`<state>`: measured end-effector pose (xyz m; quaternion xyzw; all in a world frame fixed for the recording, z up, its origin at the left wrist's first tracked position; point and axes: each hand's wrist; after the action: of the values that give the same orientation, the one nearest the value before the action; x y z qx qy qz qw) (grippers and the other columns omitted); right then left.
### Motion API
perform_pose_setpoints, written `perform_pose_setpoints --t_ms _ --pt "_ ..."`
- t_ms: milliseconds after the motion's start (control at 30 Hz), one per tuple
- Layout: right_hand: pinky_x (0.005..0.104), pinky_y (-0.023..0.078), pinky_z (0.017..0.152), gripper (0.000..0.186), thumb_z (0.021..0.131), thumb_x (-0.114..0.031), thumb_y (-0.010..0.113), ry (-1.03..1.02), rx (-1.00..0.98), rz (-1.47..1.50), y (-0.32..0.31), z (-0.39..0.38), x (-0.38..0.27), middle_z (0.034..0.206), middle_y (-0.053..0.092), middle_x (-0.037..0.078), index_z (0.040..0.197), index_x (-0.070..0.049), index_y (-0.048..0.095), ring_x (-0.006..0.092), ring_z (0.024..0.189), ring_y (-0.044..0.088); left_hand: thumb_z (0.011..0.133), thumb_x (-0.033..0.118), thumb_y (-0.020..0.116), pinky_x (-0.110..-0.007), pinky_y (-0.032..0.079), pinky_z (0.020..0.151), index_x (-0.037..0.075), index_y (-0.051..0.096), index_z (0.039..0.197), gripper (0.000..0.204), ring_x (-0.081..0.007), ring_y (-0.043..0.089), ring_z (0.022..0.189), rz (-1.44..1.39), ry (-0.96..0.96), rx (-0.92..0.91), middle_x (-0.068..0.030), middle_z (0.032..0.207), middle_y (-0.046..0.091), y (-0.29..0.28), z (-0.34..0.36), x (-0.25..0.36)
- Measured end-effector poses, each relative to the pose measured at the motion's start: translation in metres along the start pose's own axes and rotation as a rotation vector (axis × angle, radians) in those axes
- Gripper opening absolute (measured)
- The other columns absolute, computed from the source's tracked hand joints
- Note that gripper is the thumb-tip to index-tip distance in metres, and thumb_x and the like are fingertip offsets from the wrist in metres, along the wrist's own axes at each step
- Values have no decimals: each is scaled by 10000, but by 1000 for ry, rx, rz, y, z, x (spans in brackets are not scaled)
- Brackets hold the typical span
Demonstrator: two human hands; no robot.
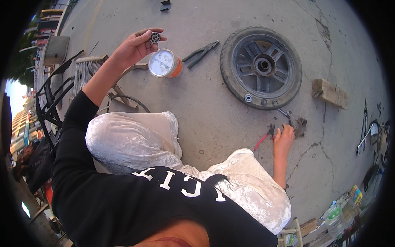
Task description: The person removes a bearing from a wheel hub using a hammer and pry bar, then cleans and applies grease to the bearing before placing it back into the hub.
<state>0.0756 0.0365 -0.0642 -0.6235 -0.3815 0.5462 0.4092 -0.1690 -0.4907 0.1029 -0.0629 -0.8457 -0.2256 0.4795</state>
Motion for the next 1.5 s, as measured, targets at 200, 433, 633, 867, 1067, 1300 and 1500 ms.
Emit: perform_pose_setpoints --t_ms 200,433,633,867,1067,1300,1500 --pt "419 453 855 235 839 -21 635 -539 -347 22 -68 102 -123 969 607 166 1068 19 601 343 970 572 1013 303 522 -313 530 836 21 526 1291 395 -159 627 905 -458 228 276 -148 1226 604 -81 -33 -84" --pt "462 410 979 617 742 -224 796 -934 -412 164 40 173 -309 1327 516 145 1275 -63 531 347 1234 484 983 315 575 -390 440 985 94 605 1208 317 -202 569 1134 -510 312 657 -95 1177 650 -118 -36 -164" --pt "726 251 1050 1131 531 -448 908 -771 -500 -139 115 179 -464 1576 229 109 1485 -289 322 404 1450 194 969 322 598 -385 409 990 127 626 1161 275 -192 571 1116 -715 297 723 -76 1143 660 -139 -10 -193" --pt "737 304 988 1063 569 -402 879 -758 -576 -287 132 173 -475 1550 265 112 1481 -311 341 388 1418 255 971 312 594 -390 416 975 122 622 1162 271 -198 586 1084 -823 329 697 -72 1126 663 -138 1 -219" --pt "554 370 1045 1062 583 -371 858 -429 -535 135 128 208 -437 1476 348 166 1481 -121 348 375 1369 338 983 285 578 -388 451 929 104 615 1169 263 -206 597 1075 -827 339 689 -80 1109 668 -137 9 -211" --pt "492 381 1062 1139 677 -404 841 159 -772 774 133 204 -394 1476 321 223 1521 -29 175 356 1371 350 1008 167 520 -315 476 902 62 521 1300 310 -172 594 1018 -477 417 820 -62 1080 625 -96 31 -183" --pt "585 424 969 1155 714 -418 828 523 -808 918 113 191 -407 1479 300 213 1522 -59 85 372 1340 370 975 99 529 -310 508 847 71 481 1343 372 -184 630 923 272 473 874 -90 1052 588 -77 62 -184"
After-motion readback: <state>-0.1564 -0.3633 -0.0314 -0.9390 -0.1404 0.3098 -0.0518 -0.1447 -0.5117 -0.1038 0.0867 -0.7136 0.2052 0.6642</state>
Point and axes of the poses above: each hand's wrist, its own z-axis towards the middle knuckle, its own y-axis out of the palm, x = y × z
